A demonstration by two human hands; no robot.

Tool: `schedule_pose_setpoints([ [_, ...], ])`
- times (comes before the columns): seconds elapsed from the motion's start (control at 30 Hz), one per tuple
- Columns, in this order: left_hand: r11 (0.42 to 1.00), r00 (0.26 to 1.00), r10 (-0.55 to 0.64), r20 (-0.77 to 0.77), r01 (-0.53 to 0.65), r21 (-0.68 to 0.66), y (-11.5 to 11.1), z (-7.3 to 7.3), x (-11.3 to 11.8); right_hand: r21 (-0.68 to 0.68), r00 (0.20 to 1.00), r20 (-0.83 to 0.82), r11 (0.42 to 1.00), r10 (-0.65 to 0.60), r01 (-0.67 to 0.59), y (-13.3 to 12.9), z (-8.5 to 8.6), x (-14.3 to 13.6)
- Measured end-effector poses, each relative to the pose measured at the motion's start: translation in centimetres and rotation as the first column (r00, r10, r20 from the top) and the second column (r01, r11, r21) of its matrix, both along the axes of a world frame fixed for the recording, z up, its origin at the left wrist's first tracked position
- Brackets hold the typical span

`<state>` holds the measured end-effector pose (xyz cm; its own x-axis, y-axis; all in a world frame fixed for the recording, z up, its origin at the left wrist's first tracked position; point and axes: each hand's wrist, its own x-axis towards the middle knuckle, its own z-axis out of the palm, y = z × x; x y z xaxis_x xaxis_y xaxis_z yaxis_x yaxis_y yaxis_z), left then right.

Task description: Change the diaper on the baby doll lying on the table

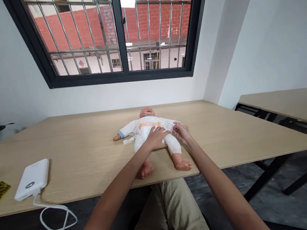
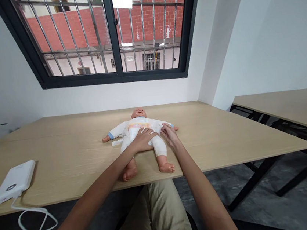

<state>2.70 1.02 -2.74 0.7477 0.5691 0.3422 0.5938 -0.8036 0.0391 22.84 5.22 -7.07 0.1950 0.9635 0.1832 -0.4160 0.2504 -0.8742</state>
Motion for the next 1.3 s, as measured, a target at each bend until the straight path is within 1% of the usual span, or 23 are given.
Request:
schedule_pose_setpoints([
  [0.1,0.999,1.0,-0.014,-0.027,0.013,-0.045,0.1,0.4,0.2,0.007,1.0,0.006,1.0,-0.006,0.006,0.1,-0.2,-0.1],
  [0.2,0.997,1.0,-0.008,0.003,0.008,-0.073,0.2,1.1,0.6,0.014,1.0,0.008,1.0,-0.019,0.019,0.0,-0.1,-0.3],
  [0.3,0.999,0.998,-0.001,0.061,0.004,-0.045,0.3,1.8,1.2,0.006,1.0,-0.016,1.0,-0.022,0.023,-0.1,0.1,-0.3],
  [0.4,0.999,0.996,-0.035,0.083,0.038,-0.027,0.6,2.0,1.9,-0.014,0.999,-0.041,1.0,-0.016,0.016,-0.4,0.4,-0.2],
  [0.47,0.998,0.998,-0.038,0.057,0.04,-0.044,1.0,1.8,2.4,-0.025,0.999,-0.047,1.0,-0.015,0.014,-0.6,0.6,-0.3],
  [0.6,0.998,0.999,0.005,0.049,-0.002,-0.06,1.7,1.1,2.6,-0.067,0.994,-0.108,0.998,-0.022,0.015,-0.9,0.8,-0.6],
  [0.73,0.997,0.997,0.037,0.072,-0.032,-0.07,2.0,0.7,2.1,-0.085,0.991,-0.136,0.996,-0.02,0.008,-1.0,1.0,-0.7],
  [0.87,0.995,0.99,0.091,0.104,-0.087,-0.046,2.0,0.6,1.5,-0.055,0.988,-0.151,0.998,0.019,-0.027,-1.1,1.0,-0.7],
  [0.97,0.994,0.986,0.113,0.127,-0.112,-0.013,1.9,0.5,1.1,-0.043,0.989,-0.141,0.998,0.044,-0.05,-1.2,0.9,-0.8],
  [1.1,0.989,0.984,0.147,0.101,-0.146,-0.016,1.8,0.5,0.8,-0.037,0.99,-0.124,0.997,0.06,-0.065,-1.1,0.8,-0.9],
  [1.3,0.989,0.985,0.146,0.088,-0.145,-0.022,2.0,0.2,0.8,-0.009,0.994,-0.048,0.995,0.103,-0.103,-1.3,0.9,-1.0],
])
